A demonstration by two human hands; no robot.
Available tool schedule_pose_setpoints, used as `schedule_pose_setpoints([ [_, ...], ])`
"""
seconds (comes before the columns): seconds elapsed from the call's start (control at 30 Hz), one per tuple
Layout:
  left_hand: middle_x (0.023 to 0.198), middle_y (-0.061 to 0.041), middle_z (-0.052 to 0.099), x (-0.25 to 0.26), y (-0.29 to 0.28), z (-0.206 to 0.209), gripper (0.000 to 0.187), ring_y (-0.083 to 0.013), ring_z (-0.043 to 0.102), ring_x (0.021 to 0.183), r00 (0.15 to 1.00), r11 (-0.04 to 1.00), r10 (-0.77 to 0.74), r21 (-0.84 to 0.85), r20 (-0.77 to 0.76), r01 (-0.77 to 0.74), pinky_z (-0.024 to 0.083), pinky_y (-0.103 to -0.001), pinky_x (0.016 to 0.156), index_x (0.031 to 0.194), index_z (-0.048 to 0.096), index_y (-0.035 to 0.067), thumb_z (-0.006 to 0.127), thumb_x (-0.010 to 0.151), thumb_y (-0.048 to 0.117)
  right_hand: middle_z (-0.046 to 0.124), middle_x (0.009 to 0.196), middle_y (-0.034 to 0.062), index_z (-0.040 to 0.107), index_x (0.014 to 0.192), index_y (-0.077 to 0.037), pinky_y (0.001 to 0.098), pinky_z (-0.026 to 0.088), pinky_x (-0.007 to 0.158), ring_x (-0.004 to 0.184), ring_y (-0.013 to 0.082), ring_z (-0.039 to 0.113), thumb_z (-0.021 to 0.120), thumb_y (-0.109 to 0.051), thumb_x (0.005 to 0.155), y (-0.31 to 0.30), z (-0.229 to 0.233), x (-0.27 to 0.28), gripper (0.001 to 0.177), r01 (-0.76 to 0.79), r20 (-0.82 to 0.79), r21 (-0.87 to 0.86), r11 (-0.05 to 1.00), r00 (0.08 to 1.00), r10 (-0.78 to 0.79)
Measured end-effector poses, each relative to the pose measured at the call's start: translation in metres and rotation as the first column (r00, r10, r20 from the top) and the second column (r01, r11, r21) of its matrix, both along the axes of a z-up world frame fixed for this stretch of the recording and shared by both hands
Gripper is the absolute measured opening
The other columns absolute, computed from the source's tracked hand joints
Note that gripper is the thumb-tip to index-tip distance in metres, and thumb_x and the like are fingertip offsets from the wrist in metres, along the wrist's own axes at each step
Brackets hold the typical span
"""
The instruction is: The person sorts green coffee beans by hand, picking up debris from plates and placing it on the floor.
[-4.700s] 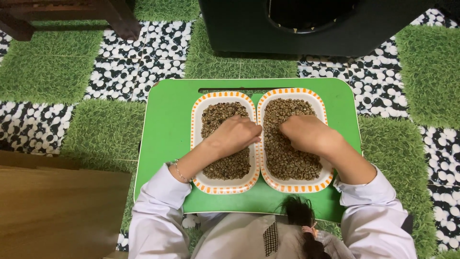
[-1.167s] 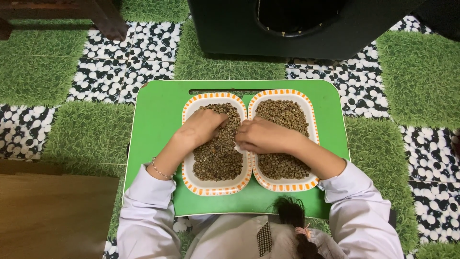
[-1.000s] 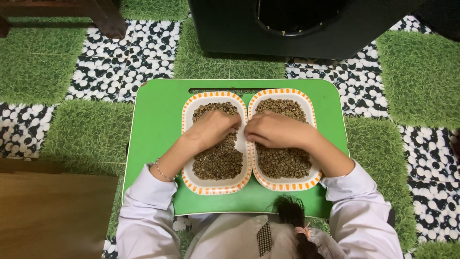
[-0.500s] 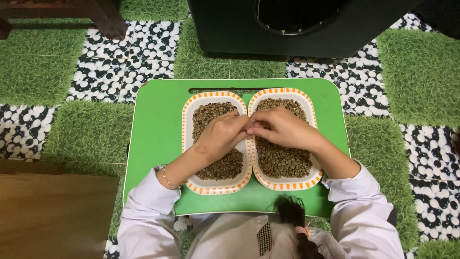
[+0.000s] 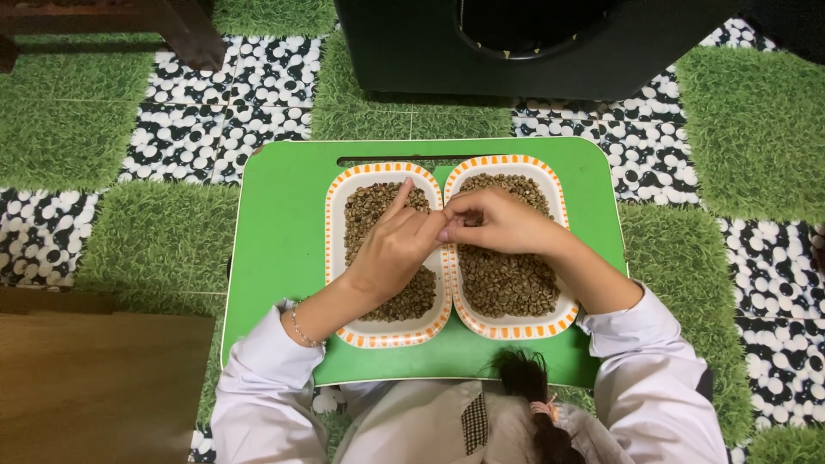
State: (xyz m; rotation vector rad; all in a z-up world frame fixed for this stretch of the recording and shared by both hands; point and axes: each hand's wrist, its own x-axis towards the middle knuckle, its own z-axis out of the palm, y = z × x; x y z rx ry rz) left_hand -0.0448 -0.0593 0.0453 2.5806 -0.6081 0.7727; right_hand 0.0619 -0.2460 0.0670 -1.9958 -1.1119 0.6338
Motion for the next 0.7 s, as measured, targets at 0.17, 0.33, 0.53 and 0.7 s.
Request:
schedule_pose_setpoints([
  [0.17, 0.064, -0.008, 0.070, 0.001, -0.001, -0.005, 0.017, -0.0188, 0.071, 0.060, 0.993, 0.998, -0.048, 0.044, 0.106, 0.043, 0.046, -0.053, 0.115, 0.092, 0.069, 0.006, 0.075, 0.093, 0.021, 0.070, 0.074, 0.0020, 0.078, 0.087, -0.013, 0.0350, 0.058, 0.077, 0.076, 0.0159, 0.065, 0.079, -0.019, 0.083, -0.004, -0.039, 0.014, 0.008, -0.064, -0.193, -0.006, 0.998, 0.979, 0.062],
  [0.33, 0.068, -0.008, 0.063, 0.003, -0.010, -0.014, 0.024, -0.0252, 0.066, 0.064, 0.979, 0.982, -0.172, -0.055, 0.108, 0.179, 0.049, -0.054, 0.111, 0.099, 0.066, 0.004, 0.065, 0.099, 0.028, 0.070, 0.071, 0.0091, 0.078, 0.088, -0.011, 0.0426, 0.057, 0.074, 0.073, 0.0255, 0.068, 0.072, -0.018, 0.084, -0.013, -0.005, 0.020, 0.010, -0.194, -0.120, -0.049, 0.980, 0.975, 0.187],
  [0.53, 0.072, -0.013, 0.063, 0.005, -0.027, -0.047, 0.014, -0.0290, 0.066, 0.071, 0.968, 0.967, -0.249, -0.056, -0.021, 0.248, 0.049, -0.055, 0.110, 0.099, 0.065, 0.003, 0.071, 0.093, 0.015, 0.073, 0.076, 0.0134, 0.077, 0.089, -0.007, 0.0476, 0.058, 0.070, 0.075, 0.0357, 0.073, 0.065, -0.024, 0.087, -0.024, -0.002, 0.012, 0.020, -0.262, 0.145, -0.411, 0.873, 0.927, 0.347],
  [0.7, 0.093, -0.013, 0.076, 0.009, -0.023, -0.053, 0.025, -0.0296, 0.074, 0.093, 0.909, 0.951, -0.296, -0.183, -0.294, 0.251, 0.048, -0.050, 0.111, 0.116, 0.068, 0.007, 0.073, 0.094, 0.018, 0.074, 0.080, 0.0142, 0.076, 0.086, -0.007, 0.0496, 0.060, 0.067, 0.076, 0.0361, 0.074, 0.068, -0.021, 0.085, -0.016, -0.036, 0.013, 0.017, -0.121, 0.334, -0.475, 0.872, 0.892, 0.306],
])
